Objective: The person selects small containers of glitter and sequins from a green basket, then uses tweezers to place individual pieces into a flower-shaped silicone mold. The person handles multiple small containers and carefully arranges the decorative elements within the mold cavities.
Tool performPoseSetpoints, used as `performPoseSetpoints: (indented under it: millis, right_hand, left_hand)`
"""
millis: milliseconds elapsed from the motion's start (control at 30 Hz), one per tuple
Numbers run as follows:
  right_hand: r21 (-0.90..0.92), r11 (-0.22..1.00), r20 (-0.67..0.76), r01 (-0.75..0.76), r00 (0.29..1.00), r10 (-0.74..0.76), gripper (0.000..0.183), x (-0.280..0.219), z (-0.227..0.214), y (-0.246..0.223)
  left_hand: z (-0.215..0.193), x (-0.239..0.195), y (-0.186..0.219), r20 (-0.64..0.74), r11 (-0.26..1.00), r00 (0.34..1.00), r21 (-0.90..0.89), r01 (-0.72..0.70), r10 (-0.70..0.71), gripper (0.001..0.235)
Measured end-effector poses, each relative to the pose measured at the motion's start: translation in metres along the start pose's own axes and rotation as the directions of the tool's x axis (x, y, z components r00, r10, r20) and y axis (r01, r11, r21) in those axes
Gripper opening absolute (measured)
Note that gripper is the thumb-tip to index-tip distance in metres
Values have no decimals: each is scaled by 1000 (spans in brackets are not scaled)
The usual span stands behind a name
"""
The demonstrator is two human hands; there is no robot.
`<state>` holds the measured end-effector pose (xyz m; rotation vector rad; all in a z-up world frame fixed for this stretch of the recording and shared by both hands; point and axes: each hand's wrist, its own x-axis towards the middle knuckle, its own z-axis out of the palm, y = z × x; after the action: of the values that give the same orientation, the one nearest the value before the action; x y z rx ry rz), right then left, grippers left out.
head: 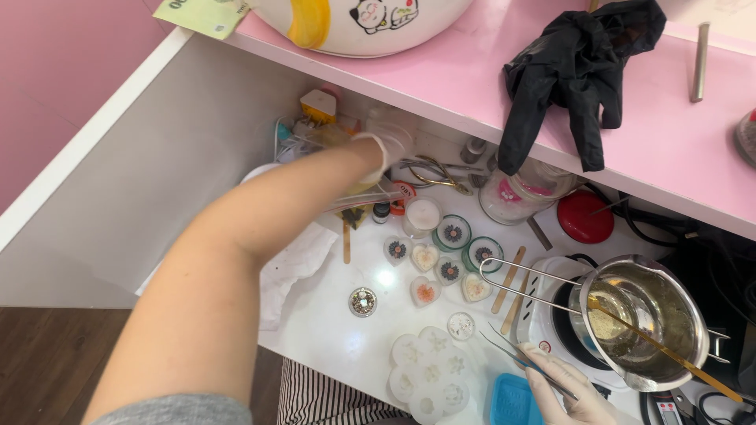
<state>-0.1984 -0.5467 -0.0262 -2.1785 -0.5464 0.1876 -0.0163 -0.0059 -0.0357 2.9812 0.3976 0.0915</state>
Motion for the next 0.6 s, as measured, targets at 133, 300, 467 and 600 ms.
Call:
performPoseSetpoints:
  millis: [133, 300, 467, 600]
  right_hand:
    - [71, 997, -58, 6, 998, -2, 32, -5, 2, -9]
    - [67, 990, -8, -126, 992, 127, 32, -2, -1, -5]
    - [28, 995, -20, -96, 995, 96, 32, -2, -2, 0]
    - [112, 987, 141, -113, 985, 97, 36, 0, -4, 23]
  left_hand:
    - [-13, -1, 0, -5, 994, 995, -62, 94, -95, 25]
    - [14, 11, -13, -87, 971, 993, -221, -93, 75, 19]
    - [12, 4, -14, -19, 928, 994, -356, -106, 106, 12]
    - [26, 14, -21, 91, 962, 990, -262, -79, 106, 16]
